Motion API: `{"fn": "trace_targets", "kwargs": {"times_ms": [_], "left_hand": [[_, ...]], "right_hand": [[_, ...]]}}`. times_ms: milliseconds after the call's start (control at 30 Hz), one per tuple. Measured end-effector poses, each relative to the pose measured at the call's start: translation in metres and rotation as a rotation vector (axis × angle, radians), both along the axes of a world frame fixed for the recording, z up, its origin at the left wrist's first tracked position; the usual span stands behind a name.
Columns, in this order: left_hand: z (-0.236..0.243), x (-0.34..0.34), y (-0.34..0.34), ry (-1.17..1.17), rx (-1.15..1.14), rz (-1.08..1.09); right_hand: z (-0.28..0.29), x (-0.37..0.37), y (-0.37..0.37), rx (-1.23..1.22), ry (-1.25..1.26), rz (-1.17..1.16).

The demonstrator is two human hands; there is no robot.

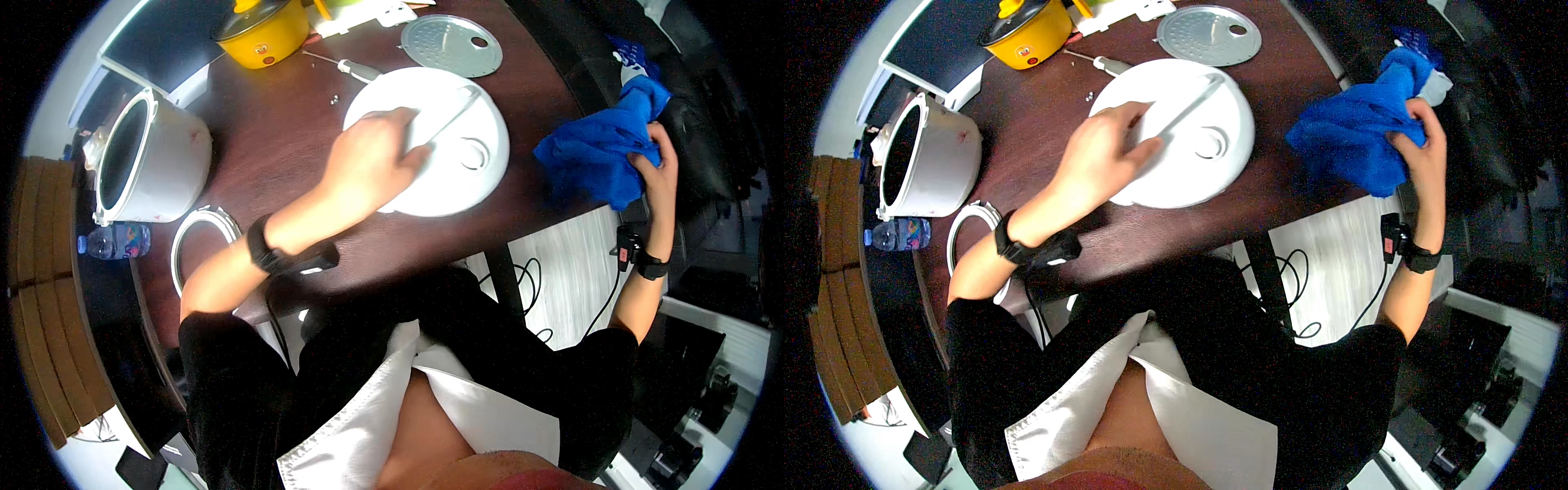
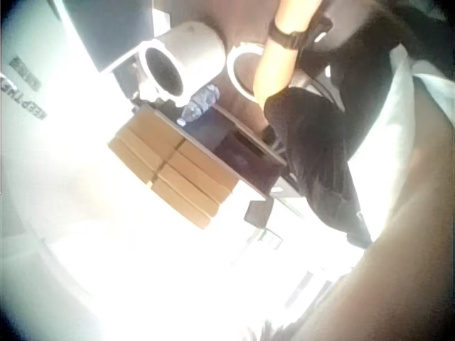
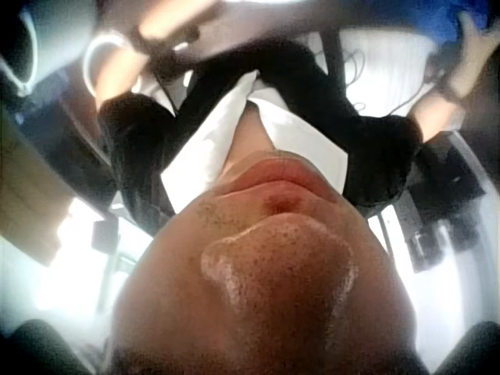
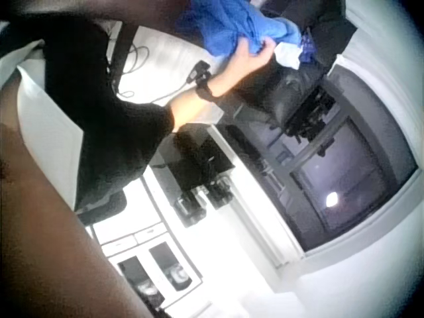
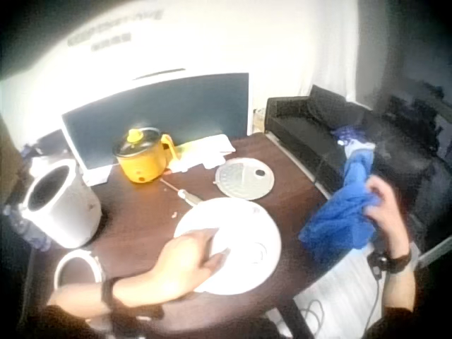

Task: The person uses a screwdriver to remove screws from a white plastic lid of a rice cooker, then wipes the lid with a blue cloth. The person handles the lid and a perforated metal plate, placing them on the table.

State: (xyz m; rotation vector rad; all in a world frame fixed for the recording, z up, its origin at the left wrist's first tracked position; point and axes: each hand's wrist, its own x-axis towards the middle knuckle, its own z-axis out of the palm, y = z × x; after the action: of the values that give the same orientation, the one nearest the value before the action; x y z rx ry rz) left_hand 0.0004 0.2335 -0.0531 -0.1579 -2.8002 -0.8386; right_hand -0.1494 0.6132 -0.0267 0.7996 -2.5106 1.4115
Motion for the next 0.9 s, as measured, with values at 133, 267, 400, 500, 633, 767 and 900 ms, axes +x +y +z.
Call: {"fn": "trace_targets", "kwargs": {"times_ms": [133,267,400,500,633,767,900], "left_hand": [[-0.022,-0.035,0.029,-0.005,-0.048,-0.106],[-0.051,-0.054,0.04,0.105,0.03,-0.212],[-0.059,-0.046,0.03,0.118,0.085,-0.239],[-0.083,-0.045,0.019,0.222,-0.314,-0.258],[-0.087,-0.046,0.015,0.124,-0.268,-0.338],[-0.095,-0.044,0.01,0.103,-0.164,-0.356],[-0.102,-0.043,0.005,0.037,-0.2,-0.357]], "right_hand": [[0.015,0.01,-0.023,0.045,0.15,0.159],[-0.009,0.009,-0.111,0.124,0.262,0.429],[-0.035,0.007,-0.164,0.316,0.25,0.566],[-0.045,0.003,-0.168,0.386,0.3,0.527],[-0.059,-0.005,-0.153,0.445,0.395,0.381],[-0.063,0.012,-0.167,0.401,0.46,0.381],[-0.062,0.043,-0.193,0.506,0.329,0.436]]}}
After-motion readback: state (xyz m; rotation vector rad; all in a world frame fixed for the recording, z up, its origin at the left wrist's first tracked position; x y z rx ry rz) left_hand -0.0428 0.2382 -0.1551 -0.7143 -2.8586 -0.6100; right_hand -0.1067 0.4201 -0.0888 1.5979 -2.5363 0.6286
